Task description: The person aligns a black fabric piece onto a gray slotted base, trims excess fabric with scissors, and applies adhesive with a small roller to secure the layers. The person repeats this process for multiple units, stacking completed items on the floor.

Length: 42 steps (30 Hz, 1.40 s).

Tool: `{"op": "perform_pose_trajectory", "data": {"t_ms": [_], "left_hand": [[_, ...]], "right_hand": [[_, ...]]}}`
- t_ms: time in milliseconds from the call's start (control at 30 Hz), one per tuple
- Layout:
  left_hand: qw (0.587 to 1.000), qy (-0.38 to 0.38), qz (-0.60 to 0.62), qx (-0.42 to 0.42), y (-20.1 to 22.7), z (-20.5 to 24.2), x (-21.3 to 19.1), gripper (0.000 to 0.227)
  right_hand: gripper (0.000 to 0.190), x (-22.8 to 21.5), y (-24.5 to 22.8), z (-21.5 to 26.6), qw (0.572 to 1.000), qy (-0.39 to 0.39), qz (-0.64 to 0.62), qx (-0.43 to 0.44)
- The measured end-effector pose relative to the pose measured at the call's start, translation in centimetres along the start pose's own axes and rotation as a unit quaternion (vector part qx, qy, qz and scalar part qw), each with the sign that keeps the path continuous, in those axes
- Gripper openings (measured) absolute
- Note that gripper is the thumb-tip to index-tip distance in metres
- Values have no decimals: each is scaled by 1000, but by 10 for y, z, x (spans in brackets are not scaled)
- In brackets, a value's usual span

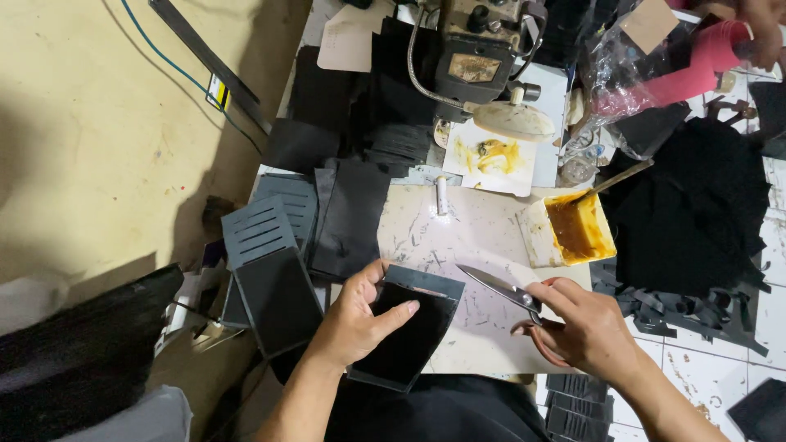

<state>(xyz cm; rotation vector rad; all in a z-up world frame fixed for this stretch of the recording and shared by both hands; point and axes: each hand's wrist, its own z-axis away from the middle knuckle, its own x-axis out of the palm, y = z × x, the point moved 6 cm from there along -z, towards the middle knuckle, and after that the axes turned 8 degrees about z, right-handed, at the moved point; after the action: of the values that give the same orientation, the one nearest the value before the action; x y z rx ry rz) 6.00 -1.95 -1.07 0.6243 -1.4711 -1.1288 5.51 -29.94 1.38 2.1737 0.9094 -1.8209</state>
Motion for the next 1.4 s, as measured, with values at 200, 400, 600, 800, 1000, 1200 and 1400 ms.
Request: {"op": "perform_pose_trajectory", "data": {"t_ms": [200,400,600,800,1000,1200,1400], "left_hand": [[1000,11,19,-5,1,-1,-4,38],[1000,8,23,0,-9,0,-8,38],[1000,-17,6,9,-6,-2,-2,37],[1000,-23,8,-5,-4,-2,-1,35],[1000,-21,9,-12,-3,-3,0,31],[1000,3,5,-29,-6,-2,-2,36],[1000,-13,-4,-6,-7,-1,2,41]], "right_hand": [[56,7,2,10,996,-44,70,-34],[46,-9,-13,1,992,1,108,-59],[49,-7,-17,-3,992,-2,100,-79],[51,8,-8,3,989,-42,114,-82],[56,10,-6,4,995,-49,55,-71],[56,5,-7,0,997,-24,36,-59],[53,8,-14,-6,993,-31,88,-69]]}}
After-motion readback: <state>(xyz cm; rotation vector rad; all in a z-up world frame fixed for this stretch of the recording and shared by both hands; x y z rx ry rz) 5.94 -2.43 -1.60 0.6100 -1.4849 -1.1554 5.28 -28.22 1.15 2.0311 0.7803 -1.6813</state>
